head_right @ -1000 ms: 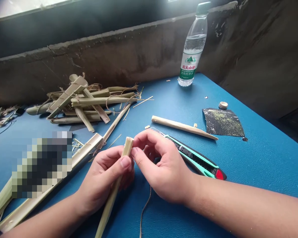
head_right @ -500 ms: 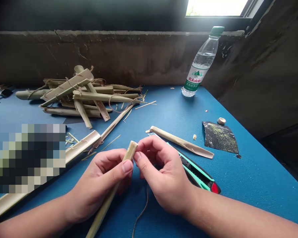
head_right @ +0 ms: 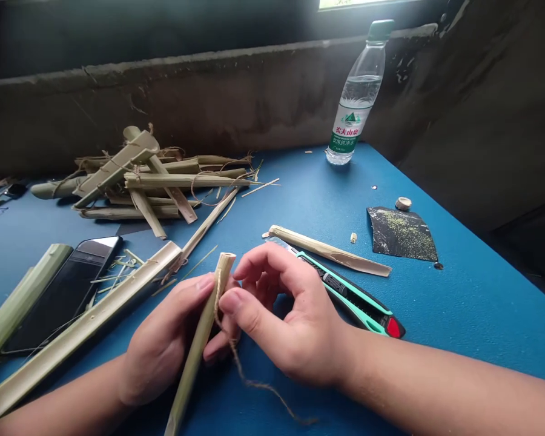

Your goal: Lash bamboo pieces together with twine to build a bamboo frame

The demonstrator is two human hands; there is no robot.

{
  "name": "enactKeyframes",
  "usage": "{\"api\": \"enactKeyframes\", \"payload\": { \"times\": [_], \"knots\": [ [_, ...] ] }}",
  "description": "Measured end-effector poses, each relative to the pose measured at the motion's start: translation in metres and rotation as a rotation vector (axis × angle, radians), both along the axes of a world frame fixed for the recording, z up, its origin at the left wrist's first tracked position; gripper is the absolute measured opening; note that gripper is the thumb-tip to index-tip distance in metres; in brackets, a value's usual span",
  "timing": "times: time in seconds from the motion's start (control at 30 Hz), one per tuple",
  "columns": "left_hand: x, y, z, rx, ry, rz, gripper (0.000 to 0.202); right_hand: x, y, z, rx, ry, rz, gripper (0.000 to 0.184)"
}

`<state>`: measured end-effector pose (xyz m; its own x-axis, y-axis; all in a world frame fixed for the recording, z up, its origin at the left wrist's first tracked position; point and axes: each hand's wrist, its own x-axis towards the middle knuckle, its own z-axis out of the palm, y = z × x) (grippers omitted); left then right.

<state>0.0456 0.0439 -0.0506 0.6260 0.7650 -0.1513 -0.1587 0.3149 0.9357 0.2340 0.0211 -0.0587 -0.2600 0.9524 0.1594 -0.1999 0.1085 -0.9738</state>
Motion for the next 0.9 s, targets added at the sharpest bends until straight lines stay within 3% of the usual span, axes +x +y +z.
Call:
{"api": "enactKeyframes", "payload": {
  "times": [0.17, 0.3, 0.37, 0.47, 0.57, 0.67, 0.8, 0.9],
  "knots": [
    [0.004, -0.012, 0.002, -0.027, -0.161, 0.1, 0.042, 0.001, 0.0, -0.005, 0.029, 0.054, -0.045, 0.026],
    [0.0, -0.028, 0.027, -0.029, -0.192, 0.084, 0.045, -0.002, 0.003, -0.009, -0.003, 0.061, -0.045, 0.032],
    [-0.003, -0.035, 0.041, 0.086, -0.159, 0.159, 0.049, -0.004, 0.005, -0.01, -0.024, 0.076, -0.057, 0.031],
    [-0.005, -0.039, 0.049, 0.402, -0.096, 0.309, 0.052, -0.005, 0.007, -0.011, 0.042, 0.0, -0.097, 0.027],
    [-0.005, -0.035, 0.041, 0.637, -0.083, 0.372, 0.049, -0.002, 0.002, -0.007, 0.263, -0.168, -0.166, 0.017],
    [-0.004, -0.032, 0.026, 0.747, -0.08, 0.406, 0.039, 0.002, -0.012, 0.006, 0.503, -0.249, -0.205, 0.013],
    [-0.003, -0.032, 0.01, 0.83, -0.048, 0.369, 0.029, 0.002, -0.037, 0.035, 0.575, -0.176, -0.183, 0.033],
    [-0.002, -0.032, 0.004, 0.979, -0.036, 0.305, 0.039, -0.002, -0.046, 0.053, 0.599, -0.047, -0.198, 0.043]
  ]
}}
